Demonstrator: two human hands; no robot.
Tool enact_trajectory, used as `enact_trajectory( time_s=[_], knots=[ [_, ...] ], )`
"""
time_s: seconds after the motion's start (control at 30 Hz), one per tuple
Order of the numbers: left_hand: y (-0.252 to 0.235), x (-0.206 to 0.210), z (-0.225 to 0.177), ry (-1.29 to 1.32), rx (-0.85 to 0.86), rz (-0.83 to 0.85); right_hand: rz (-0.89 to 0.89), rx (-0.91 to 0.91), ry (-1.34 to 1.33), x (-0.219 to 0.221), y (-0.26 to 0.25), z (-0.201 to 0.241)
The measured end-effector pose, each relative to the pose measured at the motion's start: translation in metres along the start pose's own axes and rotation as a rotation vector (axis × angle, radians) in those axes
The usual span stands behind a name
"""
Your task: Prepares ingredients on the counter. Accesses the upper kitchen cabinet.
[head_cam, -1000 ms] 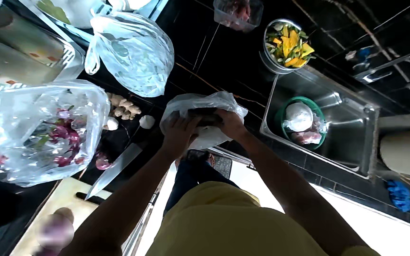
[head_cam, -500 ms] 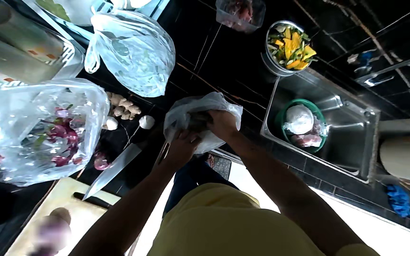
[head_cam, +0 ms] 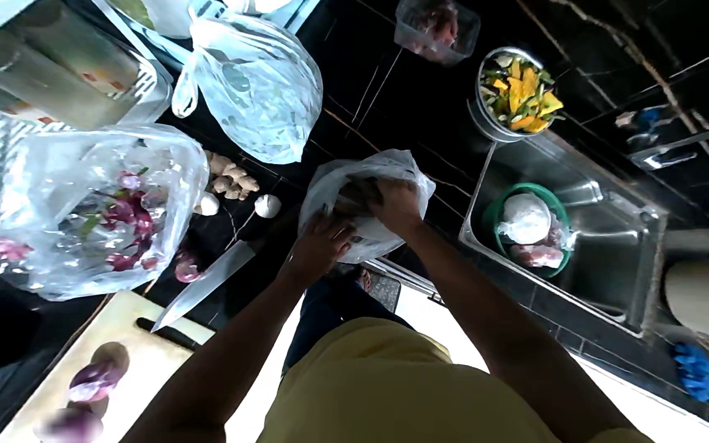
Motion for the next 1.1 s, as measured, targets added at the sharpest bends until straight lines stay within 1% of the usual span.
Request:
enact_trajectory(
  time_s=[0.13, 0.17, 0.23, 0.3, 0.37, 0.47, 0.57, 0.63, 0.7, 0.77, 0.8, 0.83, 0.87, 0.9, 0.97, 1.03, 1.1],
  knots=[
    [0.001, -0.003, -0.003, 0.064, -0.062, 0.074, 0.03, 0.007, 0.049, 0.001, 0.004, 0.004],
    [0.001, -0.004, -0.003, 0.093, -0.076, 0.059, 0.045, 0.022, 0.063, 0.003, 0.004, 0.006],
    [-0.001, -0.009, 0.001, 0.166, -0.113, -0.023, 0.066, 0.047, 0.084, 0.005, 0.003, 0.012],
    [-0.003, -0.013, 0.007, 0.206, -0.171, -0.107, 0.176, 0.112, 0.103, 0.006, -0.003, 0.013],
    [-0.006, -0.013, 0.014, 0.189, -0.243, -0.118, 0.349, 0.194, 0.086, 0.008, -0.01, 0.01],
    [-0.01, -0.01, 0.019, 0.116, -0.307, -0.099, 0.395, 0.175, 0.023, 0.011, -0.014, -0.002],
    [-0.012, -0.01, 0.02, 0.122, -0.315, -0.126, 0.417, 0.064, -0.165, 0.009, -0.009, -0.014],
    [-0.013, -0.011, 0.02, 0.166, -0.323, -0.127, 0.409, -0.042, -0.365, -0.01, 0.007, -0.012],
    [-0.016, -0.013, 0.02, 0.186, -0.343, -0.085, 0.403, -0.112, -0.584, -0.025, 0.021, -0.017],
    [-0.02, -0.015, 0.017, 0.17, -0.363, -0.016, 0.312, -0.141, -0.763, -0.041, 0.022, -0.022],
    [-0.021, -0.016, 0.015, 0.129, -0.357, 0.006, 0.222, -0.143, -0.849, -0.051, 0.019, -0.024],
    [-0.022, -0.017, 0.011, 0.086, -0.349, 0.027, 0.094, -0.137, -0.971, -0.06, 0.015, -0.028],
    [-0.023, -0.018, 0.007, 0.048, -0.344, 0.059, -0.039, -0.133, -1.154, -0.067, 0.009, -0.032],
    [-0.023, -0.019, 0.002, 0.002, -0.325, 0.065, -0.165, -0.099, -1.339, -0.072, 0.004, -0.035],
    [-0.023, -0.019, -0.005, -0.07, -0.289, 0.067, -0.335, 0.03, -1.627, -0.075, -0.005, -0.044],
    [-0.022, -0.019, -0.011, -0.101, -0.281, 0.092, -0.415, 0.202, -1.788, -0.076, -0.01, -0.05],
    [-0.02, -0.026, -0.014, -0.06, -0.314, 0.155, -0.418, 0.295, -1.873, -0.076, -0.013, -0.054]
  ],
)
Point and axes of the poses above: each hand's wrist, its own y-axis away from the middle knuckle, its own x-axis out of the palm, z = x × y, the point moved 7 cm from there along -y, towards the middle knuckle, and after that the axes turned 6 degrees about -x, right-handed, at the moved point
